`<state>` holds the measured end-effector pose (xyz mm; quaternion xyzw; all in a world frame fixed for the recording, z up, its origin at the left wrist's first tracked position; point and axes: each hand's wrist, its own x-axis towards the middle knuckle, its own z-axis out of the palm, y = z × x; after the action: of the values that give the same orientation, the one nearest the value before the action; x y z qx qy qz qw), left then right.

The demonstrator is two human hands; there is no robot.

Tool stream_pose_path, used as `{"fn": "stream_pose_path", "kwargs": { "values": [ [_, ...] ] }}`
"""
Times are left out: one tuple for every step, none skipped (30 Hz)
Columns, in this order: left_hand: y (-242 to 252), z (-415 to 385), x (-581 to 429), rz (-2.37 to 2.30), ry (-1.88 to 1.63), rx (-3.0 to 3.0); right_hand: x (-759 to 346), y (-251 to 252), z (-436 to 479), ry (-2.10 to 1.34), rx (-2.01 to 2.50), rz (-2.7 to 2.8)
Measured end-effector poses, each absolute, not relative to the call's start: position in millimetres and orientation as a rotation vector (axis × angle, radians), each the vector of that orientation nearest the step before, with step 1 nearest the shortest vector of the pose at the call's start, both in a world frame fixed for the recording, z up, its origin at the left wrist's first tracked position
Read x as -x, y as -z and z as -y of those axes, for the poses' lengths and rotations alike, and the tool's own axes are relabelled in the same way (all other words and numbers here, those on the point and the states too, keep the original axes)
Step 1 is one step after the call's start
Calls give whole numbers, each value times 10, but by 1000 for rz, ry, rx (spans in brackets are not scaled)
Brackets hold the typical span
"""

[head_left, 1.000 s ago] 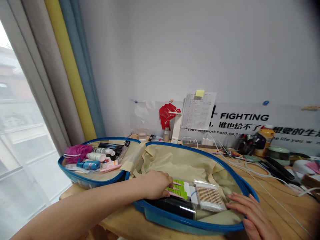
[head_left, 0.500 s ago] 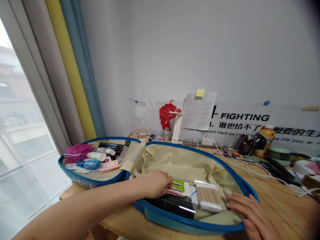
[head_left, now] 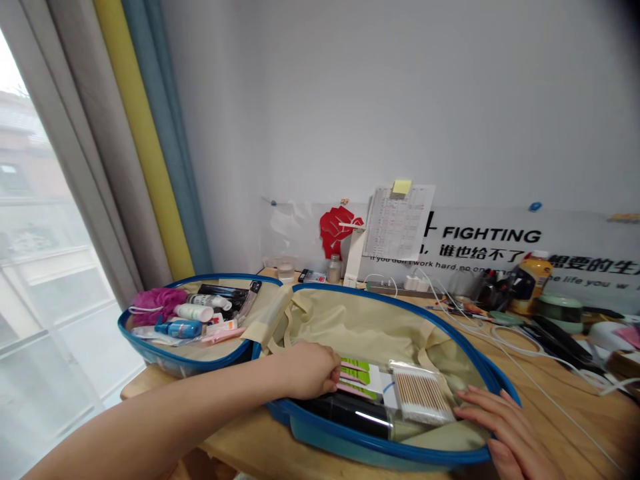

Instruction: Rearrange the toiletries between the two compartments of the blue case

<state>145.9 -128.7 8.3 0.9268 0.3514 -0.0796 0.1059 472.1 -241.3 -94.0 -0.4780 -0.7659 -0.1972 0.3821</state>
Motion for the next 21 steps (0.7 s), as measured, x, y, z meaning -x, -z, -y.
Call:
{"fn": "stream_pose_path", "kwargs": {
  "values": [
    [-81, 1286, -1454, -1034, 226, -2721, -4725, 947, 2415, 497, 1228, 1951],
    [-74, 1281, -1448, -1033, 213, -2713, -4725, 954, 2416, 491, 1233, 1935],
    [-62, 1274, -1443, -1033, 200, -2708, -4722, 958, 2418, 486, 1236, 1916],
    [-48, 1266, -1437, -1028, 189, -2707, -4715, 960, 2421, 480, 1233, 1910],
    [-36, 1258, -1432, -1024, 184, -2708, -4706, 959, 2424, 470, 1230, 1908],
    [-26, 1252, -1427, -1020, 179, -2709, -4697, 957, 2427, 456, 1233, 1901],
    [-22, 1249, -1424, -1018, 180, -2707, -4687, 954, 2430, 441, 1239, 1891],
    [-22, 1248, -1423, -1020, 183, -2701, -4679, 950, 2432, 430, 1243, 1878],
    [-26, 1249, -1422, -1025, 187, -2690, -4672, 948, 2435, 424, 1244, 1872],
    [-32, 1251, -1423, -1031, 194, -2675, -4668, 947, 2436, 427, 1236, 1879],
    [-40, 1253, -1424, -1037, 198, -2660, -4667, 948, 2437, 433, 1228, 1889],
    [-46, 1255, -1426, -1043, 199, -2647, -4668, 950, 2437, 436, 1227, 1898],
    [-51, 1255, -1426, -1050, 197, -2635, -4672, 953, 2436, 432, 1233, 1894],
    [-53, 1253, -1427, -1057, 192, -2625, -4678, 956, 2434, 429, 1242, 1884],
    [-53, 1250, -1426, -1065, 188, -2615, -4686, 959, 2432, 430, 1248, 1873],
    [-51, 1246, -1424, -1073, 186, -2605, -4696, 961, 2430, 440, 1244, 1880],
    [-49, 1242, -1422, -1082, 185, -2594, -4707, 961, 2427, 460, 1234, 1905],
    [-47, 1239, -1420, -1090, 189, -2583, -4718, 960, 2424, 486, 1216, 1941],
    [-45, 1236, -1418, -1097, 192, -2573, -4728, 958, 2423, 510, 1202, 1969],
    [-43, 1236, -1418, -1106, 194, -2564, -4735, 957, 2422, 524, 1194, 1987],
    [-42, 1237, -1418, -1115, 195, -2555, -4739, 955, 2423, 527, 1192, 1990]
  ]
}}
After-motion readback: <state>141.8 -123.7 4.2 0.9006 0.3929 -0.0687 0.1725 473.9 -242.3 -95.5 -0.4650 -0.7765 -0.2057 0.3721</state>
